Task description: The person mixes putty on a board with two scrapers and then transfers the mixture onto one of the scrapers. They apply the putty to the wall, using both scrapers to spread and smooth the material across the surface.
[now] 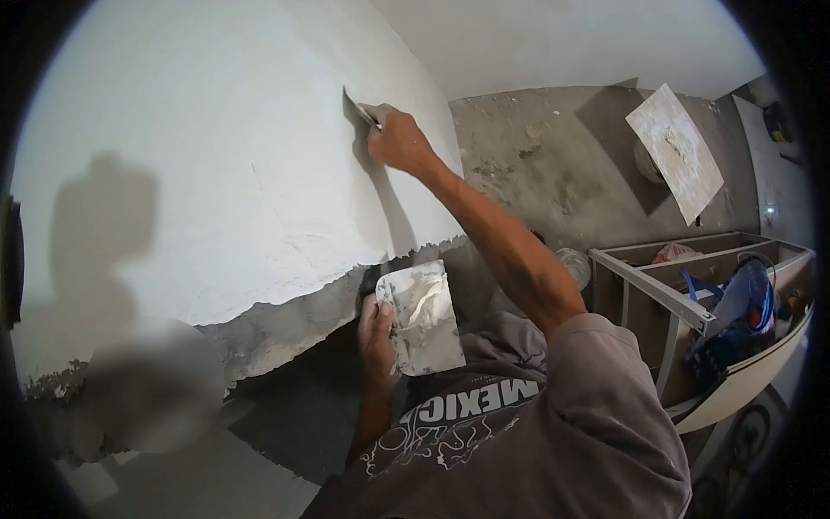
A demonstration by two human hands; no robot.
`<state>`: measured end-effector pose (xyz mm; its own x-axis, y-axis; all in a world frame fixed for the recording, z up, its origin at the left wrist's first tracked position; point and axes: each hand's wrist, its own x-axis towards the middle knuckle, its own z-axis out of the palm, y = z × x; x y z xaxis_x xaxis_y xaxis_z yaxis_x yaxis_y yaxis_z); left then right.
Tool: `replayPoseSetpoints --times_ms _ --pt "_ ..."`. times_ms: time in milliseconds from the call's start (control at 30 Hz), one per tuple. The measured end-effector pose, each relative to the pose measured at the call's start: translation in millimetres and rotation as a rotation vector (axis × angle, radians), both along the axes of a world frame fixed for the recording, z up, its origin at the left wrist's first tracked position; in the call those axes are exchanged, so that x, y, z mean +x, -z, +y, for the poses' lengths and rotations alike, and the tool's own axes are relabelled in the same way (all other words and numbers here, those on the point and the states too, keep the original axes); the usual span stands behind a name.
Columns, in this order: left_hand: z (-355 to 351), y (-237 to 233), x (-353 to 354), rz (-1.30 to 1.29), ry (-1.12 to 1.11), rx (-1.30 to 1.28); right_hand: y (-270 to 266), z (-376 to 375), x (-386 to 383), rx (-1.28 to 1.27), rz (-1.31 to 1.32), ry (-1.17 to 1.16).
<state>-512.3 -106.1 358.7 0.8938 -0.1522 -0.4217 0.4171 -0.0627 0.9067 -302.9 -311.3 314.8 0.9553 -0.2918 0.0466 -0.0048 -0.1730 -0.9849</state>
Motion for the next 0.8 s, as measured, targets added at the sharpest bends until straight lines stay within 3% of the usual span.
replayPoseSetpoints --times_ms 100,300,400,433,500,533,567,600,633,733,800 --pt "9 15 -4 0.039 0.018 -0.013 4 19 -24 -0.05 -0.201 -0.017" --pt "14 12 -3 0.05 0.064 0.062 -24 39 -109 -0.105 -0.297 -0.165" --pt "14 11 -4 0.022 0.065 0.109 -38 5 -126 -0.049 -0.308 -0.382" --pt "13 11 -3 0.004 0.058 0.121 -26 -2 -119 -0.036 -0.393 -0.36" --pt "11 10 -3 0.01 0.027 0.102 -22 -19 -101 0.159 -0.139 -0.227" --pt "11 9 -5 0.015 0.012 0.092 9 -24 -76 0.0 -0.106 -0.059" --pt "11 11 -7 0.027 -0.003 0.082 10 -32 -54 0.012 -0.035 0.018" --pt "14 13 -9 0.039 -0.018 0.072 39 -39 -19 -0.005 0.192 0.011" --pt "16 15 -9 0.049 -0.031 0.061 13 -41 -11 0.153 0.185 0.095" --pt "7 -1 -7 0.076 -0.025 0.07 71 -49 49 0.109 0.282 -0.015" --pt "8 2 -8 0.053 -0.035 0.062 79 -48 59 0.145 0.155 -0.078"
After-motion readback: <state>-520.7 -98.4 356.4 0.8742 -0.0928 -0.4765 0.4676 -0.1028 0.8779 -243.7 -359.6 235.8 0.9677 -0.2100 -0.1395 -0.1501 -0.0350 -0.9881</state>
